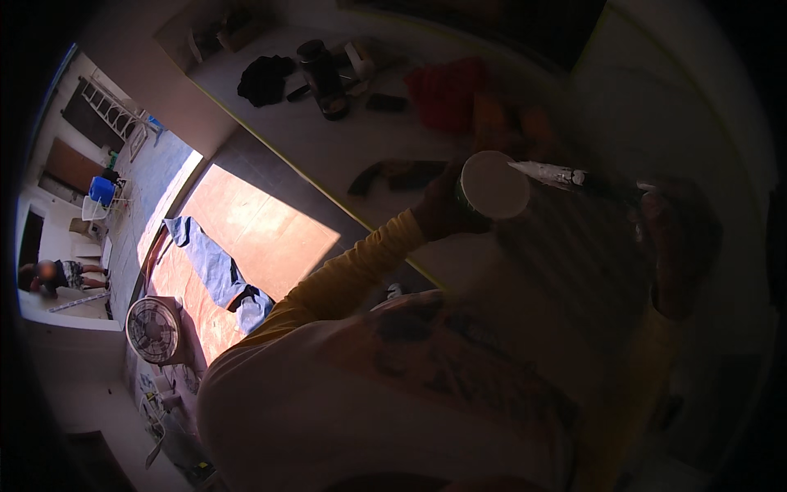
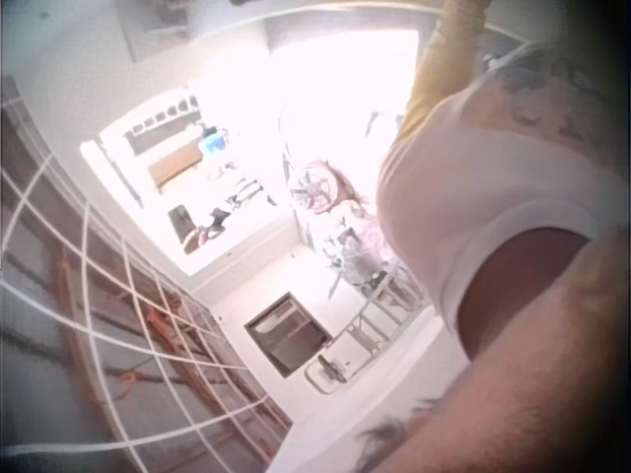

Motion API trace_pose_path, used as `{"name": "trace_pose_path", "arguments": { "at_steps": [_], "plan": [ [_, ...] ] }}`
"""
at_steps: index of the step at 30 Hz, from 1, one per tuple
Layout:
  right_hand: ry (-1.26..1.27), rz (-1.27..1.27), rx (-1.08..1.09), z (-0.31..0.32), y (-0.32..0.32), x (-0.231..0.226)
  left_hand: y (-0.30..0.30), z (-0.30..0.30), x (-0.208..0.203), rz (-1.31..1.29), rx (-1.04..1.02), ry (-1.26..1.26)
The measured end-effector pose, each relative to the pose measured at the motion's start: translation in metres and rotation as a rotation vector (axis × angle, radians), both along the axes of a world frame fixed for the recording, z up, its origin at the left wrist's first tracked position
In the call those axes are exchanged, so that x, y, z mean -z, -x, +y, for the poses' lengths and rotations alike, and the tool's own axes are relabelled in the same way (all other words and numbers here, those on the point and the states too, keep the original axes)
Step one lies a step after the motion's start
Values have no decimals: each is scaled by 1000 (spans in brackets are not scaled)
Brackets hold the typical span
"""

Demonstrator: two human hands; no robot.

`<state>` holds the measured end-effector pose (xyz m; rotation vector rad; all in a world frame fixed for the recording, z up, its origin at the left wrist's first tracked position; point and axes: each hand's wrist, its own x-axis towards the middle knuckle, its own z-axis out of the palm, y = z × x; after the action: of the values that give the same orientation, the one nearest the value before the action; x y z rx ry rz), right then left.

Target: The person paints the upper edge of a wall using a small brush and a paper cup of paint. They repeatedly dip the brush into the cup and apply paint along a taped line on the wall. The person also briefly uses a sanding block on the wall surface.

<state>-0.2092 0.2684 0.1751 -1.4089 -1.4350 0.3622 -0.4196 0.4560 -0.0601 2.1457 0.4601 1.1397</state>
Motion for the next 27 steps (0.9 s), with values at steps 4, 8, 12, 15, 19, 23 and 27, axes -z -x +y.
{"name": "trace_pose_path", "arguments": {
  "at_steps": [4,8,12,15,19,23,27],
  "plan": [
    [126,-172,-55,27,5,-7,1,-1,-8,133,-61,-17],
    [218,-45,-294,71,17,11,-9,-3,-4,-2,48,194],
    [223,-440,-402,96,14,28,-18,-2,1,43,5,-42],
    [329,-229,-340,97,-7,29,-17,-3,1,13,-8,-20],
    [264,149,-478,99,-8,37,-20,-7,0,0,36,95],
    [37,-505,-426,92,14,29,-21,-4,-2,-30,69,54],
    [234,-127,-49,82,10,3,-12,24,-14,89,184,189]
  ]
}}
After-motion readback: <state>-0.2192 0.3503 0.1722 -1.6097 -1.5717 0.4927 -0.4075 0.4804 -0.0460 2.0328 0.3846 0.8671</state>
